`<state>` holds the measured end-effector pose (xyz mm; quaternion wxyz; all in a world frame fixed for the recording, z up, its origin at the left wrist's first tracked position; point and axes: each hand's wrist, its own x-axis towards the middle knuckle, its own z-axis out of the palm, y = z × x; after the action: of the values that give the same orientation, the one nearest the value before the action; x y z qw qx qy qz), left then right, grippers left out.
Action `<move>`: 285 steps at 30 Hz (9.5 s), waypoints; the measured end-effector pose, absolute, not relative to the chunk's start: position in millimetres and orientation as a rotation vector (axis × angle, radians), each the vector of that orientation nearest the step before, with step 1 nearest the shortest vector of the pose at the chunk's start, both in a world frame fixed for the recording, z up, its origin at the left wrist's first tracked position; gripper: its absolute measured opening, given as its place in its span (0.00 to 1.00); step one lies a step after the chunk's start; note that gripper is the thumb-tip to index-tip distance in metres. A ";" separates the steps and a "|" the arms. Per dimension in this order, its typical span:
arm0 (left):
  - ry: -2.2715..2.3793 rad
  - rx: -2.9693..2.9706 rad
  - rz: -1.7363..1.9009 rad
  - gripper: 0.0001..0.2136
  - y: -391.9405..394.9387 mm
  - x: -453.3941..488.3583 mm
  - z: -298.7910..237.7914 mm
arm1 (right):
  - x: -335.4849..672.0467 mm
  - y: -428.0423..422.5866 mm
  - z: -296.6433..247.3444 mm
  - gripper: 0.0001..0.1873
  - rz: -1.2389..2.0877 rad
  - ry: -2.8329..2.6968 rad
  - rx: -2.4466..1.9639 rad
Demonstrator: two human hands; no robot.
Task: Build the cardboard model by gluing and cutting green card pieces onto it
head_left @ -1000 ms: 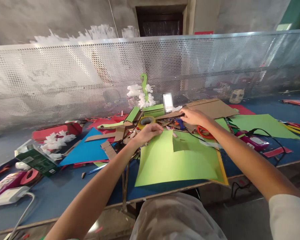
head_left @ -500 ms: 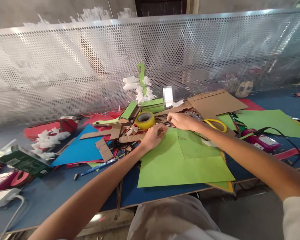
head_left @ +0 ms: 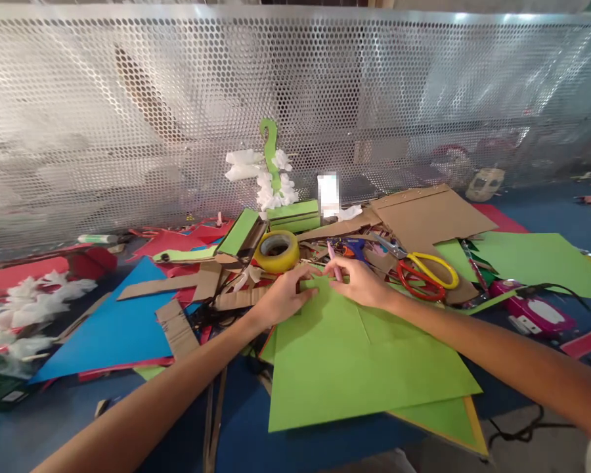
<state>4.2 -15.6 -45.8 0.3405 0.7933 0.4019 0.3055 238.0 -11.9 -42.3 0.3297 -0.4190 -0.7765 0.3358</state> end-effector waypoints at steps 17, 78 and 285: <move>0.944 1.811 0.517 0.20 -13.0 -23.6 -38.5 | 237.7 -25.4 -33.0 0.13 0.902 -2.113 -1.174; 1.113 2.357 0.594 0.15 -32.1 -19.0 -17.6 | 239.7 -24.7 -21.5 0.12 0.974 -2.069 -1.280; 0.770 2.716 0.356 0.21 -52.9 -8.9 -16.3 | 265.8 -49.4 -19.6 0.04 0.804 -2.161 -0.919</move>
<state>-8.9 -52.9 -16.3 0.1476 0.9441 0.2675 0.1238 265.8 -49.4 -19.6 0.3236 -0.3503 -0.8238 0.3065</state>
